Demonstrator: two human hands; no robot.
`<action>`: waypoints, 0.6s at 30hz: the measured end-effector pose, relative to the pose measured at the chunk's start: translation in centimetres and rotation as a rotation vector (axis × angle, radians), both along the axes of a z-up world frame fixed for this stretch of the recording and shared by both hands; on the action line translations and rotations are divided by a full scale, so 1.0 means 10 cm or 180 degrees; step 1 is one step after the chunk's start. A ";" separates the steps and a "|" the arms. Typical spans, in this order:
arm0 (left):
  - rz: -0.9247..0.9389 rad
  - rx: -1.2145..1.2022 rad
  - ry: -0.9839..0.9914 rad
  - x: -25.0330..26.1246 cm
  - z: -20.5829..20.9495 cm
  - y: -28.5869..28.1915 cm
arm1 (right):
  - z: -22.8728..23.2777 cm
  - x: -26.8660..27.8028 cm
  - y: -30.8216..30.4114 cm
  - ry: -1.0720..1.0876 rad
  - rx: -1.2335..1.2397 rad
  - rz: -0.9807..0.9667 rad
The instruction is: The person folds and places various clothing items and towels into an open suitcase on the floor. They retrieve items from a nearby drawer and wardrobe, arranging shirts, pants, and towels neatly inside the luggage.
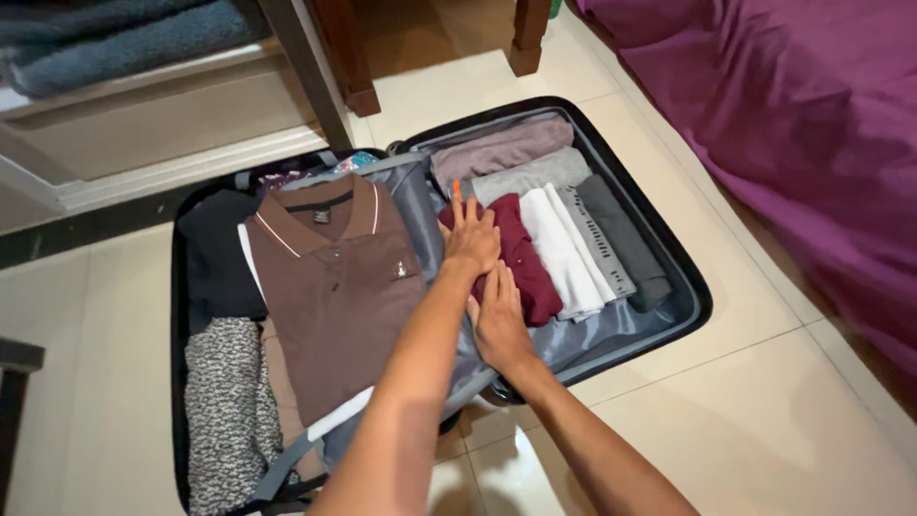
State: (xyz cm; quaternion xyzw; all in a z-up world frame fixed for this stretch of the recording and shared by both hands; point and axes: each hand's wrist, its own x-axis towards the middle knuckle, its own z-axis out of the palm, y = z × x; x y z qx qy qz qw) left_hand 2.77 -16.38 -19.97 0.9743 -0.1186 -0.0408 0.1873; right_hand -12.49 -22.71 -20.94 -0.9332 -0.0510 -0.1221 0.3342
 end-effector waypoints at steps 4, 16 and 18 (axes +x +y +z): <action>0.0169 0.0116 -0.0374 -0.10 0.14 -0.13 | 0.16 -0.02 -0.23 0.0250 -0.0376 -0.0068; -0.0523 0.1112 -0.0078 -1.24 0.51 -0.27 | 0.29 0.33 -1.50 0.1240 -0.1271 -0.0987; -0.0182 0.1212 -0.1206 -1.17 0.35 -0.30 | 0.23 0.43 -1.45 0.1515 -0.1200 -0.1098</action>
